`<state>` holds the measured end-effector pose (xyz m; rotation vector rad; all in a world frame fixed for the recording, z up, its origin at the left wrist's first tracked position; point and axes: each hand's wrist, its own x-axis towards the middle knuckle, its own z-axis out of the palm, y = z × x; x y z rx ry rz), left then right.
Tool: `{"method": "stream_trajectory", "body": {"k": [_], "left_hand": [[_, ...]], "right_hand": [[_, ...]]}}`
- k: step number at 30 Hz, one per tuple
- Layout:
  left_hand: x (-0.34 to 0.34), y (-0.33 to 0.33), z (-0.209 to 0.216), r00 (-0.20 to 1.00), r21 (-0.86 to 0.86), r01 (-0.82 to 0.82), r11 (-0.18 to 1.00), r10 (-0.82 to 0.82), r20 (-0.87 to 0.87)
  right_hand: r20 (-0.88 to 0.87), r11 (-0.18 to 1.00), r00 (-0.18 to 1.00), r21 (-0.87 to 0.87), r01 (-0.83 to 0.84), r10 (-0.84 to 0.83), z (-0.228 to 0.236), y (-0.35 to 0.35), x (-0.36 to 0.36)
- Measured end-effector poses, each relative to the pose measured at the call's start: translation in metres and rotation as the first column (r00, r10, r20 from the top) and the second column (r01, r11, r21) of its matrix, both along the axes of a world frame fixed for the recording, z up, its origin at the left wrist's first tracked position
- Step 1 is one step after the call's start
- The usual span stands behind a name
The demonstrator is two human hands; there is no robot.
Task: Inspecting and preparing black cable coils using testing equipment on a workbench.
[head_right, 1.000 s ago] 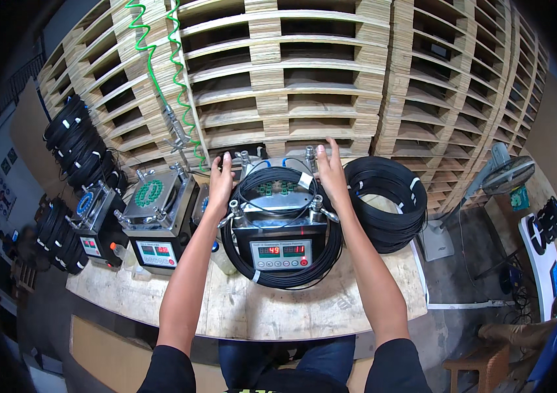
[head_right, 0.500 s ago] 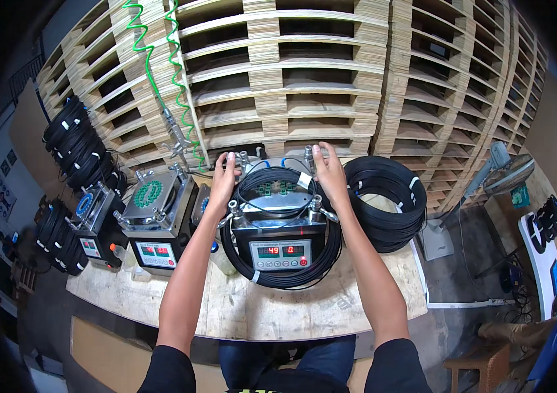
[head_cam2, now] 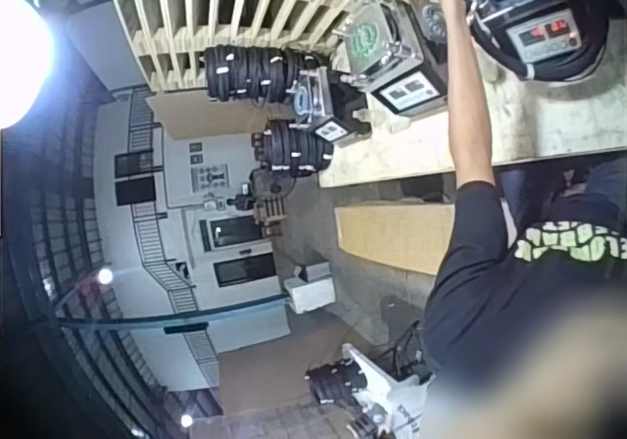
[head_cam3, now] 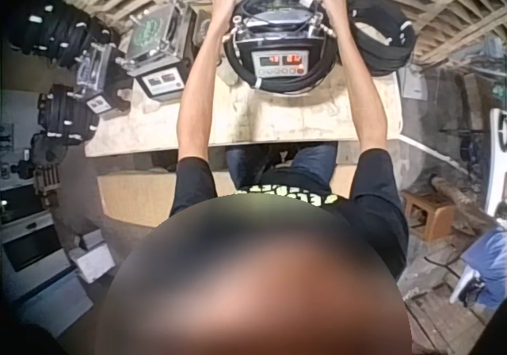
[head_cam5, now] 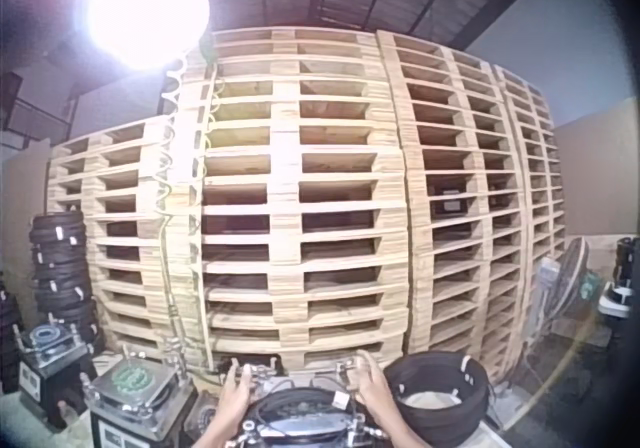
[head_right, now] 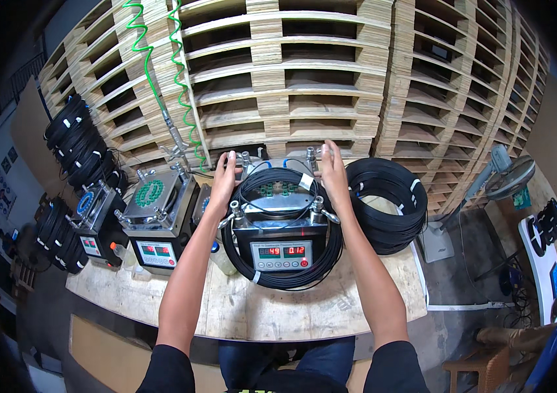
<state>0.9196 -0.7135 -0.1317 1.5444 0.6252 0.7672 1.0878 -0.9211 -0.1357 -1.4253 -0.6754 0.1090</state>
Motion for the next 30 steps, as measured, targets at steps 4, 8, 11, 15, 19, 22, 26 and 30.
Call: {"method": "stream_trajectory", "body": {"k": [4,8,11,15,19,22,26,30], "left_hand": [[0.007,-0.004,0.0,1.0,0.055,0.015,0.998,-0.015,-0.005],[0.003,0.003,-0.006,0.999,0.088,-0.041,0.995,0.04,0.018],[0.004,0.003,-0.008,0.997,0.044,-0.064,0.997,0.062,0.052],[0.003,-0.002,-0.002,0.995,0.019,-0.091,0.996,0.09,0.031],[-0.003,-0.006,0.004,0.998,-0.007,-0.052,0.999,0.052,0.027],[0.001,-0.008,0.005,0.999,0.022,-0.024,0.999,0.024,0.033],[0.003,-0.002,0.001,1.0,0.062,-0.023,0.998,0.023,-0.002],[0.003,0.004,-0.006,0.997,0.043,-0.051,0.998,0.049,0.059]], "right_hand": [[0.007,0.995,0.996,0.047,0.085,-0.085,-0.006,-0.004,0.012],[-0.012,0.996,1.0,-0.089,0.028,-0.029,-0.002,-0.001,0.003],[-0.032,0.992,0.999,-0.126,0.01,-0.014,0.003,-0.004,0.001],[0.002,0.995,1.0,-0.097,-0.012,0.012,-0.002,-0.003,0.006],[-0.037,0.999,0.999,-0.037,-0.027,0.026,-0.001,-0.002,0.001],[-0.023,0.999,0.999,0.005,0.032,-0.032,-0.007,-0.002,0.01],[-0.02,0.996,0.996,0.031,0.088,-0.088,-0.006,-0.001,0.008],[-0.048,0.997,0.996,-0.024,0.078,-0.08,-0.004,-0.001,0.008]]}}
